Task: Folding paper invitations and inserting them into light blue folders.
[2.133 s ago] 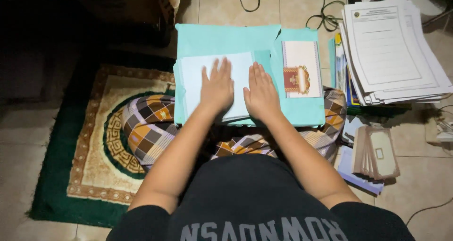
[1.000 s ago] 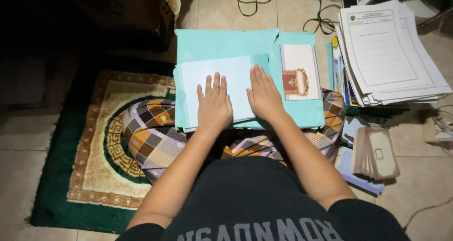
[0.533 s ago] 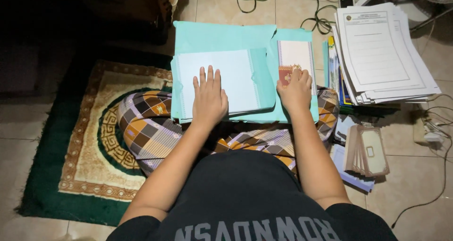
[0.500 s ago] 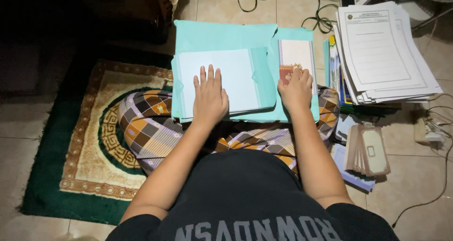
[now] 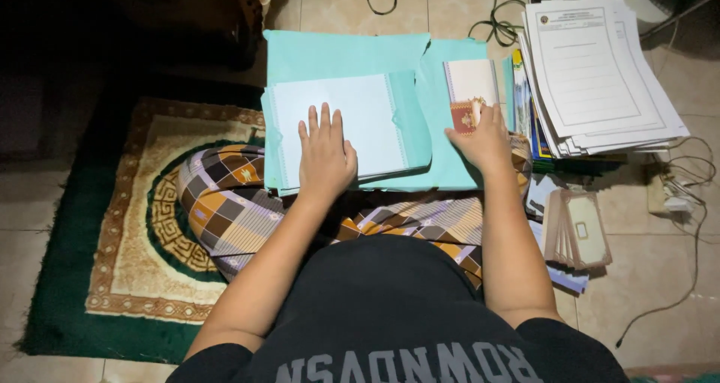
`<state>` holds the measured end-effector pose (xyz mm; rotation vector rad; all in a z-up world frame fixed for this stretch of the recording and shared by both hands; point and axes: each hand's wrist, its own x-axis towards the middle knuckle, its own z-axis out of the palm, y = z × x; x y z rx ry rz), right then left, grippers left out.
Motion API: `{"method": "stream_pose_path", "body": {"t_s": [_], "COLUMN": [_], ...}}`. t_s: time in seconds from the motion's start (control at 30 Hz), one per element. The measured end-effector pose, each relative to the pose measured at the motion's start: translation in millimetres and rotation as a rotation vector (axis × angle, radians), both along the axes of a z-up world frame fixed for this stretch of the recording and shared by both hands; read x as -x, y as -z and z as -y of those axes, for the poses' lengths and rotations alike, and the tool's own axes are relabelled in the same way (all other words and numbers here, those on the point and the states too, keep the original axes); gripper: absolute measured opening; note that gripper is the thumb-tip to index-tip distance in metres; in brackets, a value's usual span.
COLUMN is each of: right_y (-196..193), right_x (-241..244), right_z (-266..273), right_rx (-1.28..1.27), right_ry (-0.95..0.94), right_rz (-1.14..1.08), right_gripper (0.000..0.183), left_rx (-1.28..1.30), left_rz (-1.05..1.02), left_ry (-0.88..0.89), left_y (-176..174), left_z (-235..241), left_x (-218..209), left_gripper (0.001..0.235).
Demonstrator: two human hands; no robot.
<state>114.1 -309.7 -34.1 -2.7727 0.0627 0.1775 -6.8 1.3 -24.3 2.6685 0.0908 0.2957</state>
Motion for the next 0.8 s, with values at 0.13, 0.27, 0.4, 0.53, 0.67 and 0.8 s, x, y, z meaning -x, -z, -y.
{"method": "stream_pose_path", "body": {"t_s": [0.13, 0.27, 0.4, 0.53, 0.67, 0.8], "right_y": [-4.8, -6.2, 8.6, -2.9, 17.7, 7.4], "right_x": [4.5, 12.3, 0.7, 5.0, 8.4, 32.6], "right_z": [-6.8, -20.0, -7.2, -11.8, -13.7, -22.5], "right_rx": [0.045, 0.133, 0.128, 0.16, 0.237, 0.311], "right_ry": [-0.045, -0.056, -0.082, -0.074, -0.06, -0.119], "right_rz": [0.206, 0.178, 0.162, 0.077, 0.193, 0.26], "right_gripper": [0.051, 0.078, 0.073, 0.1, 0.076, 0.079], "left_rx": [-0.001, 0.0, 0.0, -0.004, -0.013, -0.026], "left_rz": [0.024, 0.023, 0.032, 0.047, 0.06, 0.079], "left_ry": [-0.01, -0.007, -0.006, -0.004, -0.011, -0.007], "left_y": [-1.7, -1.3, -3.3, -3.3, -4.0, -1.4], "left_z": [0.1, -0.1, 0.0, 0.6, -0.7, -0.2], "left_x": [0.3, 3.5, 2.5, 2.6, 2.0, 3.5], "left_gripper": [0.059, 0.058, 0.056, 0.055, 0.055, 0.053]}}
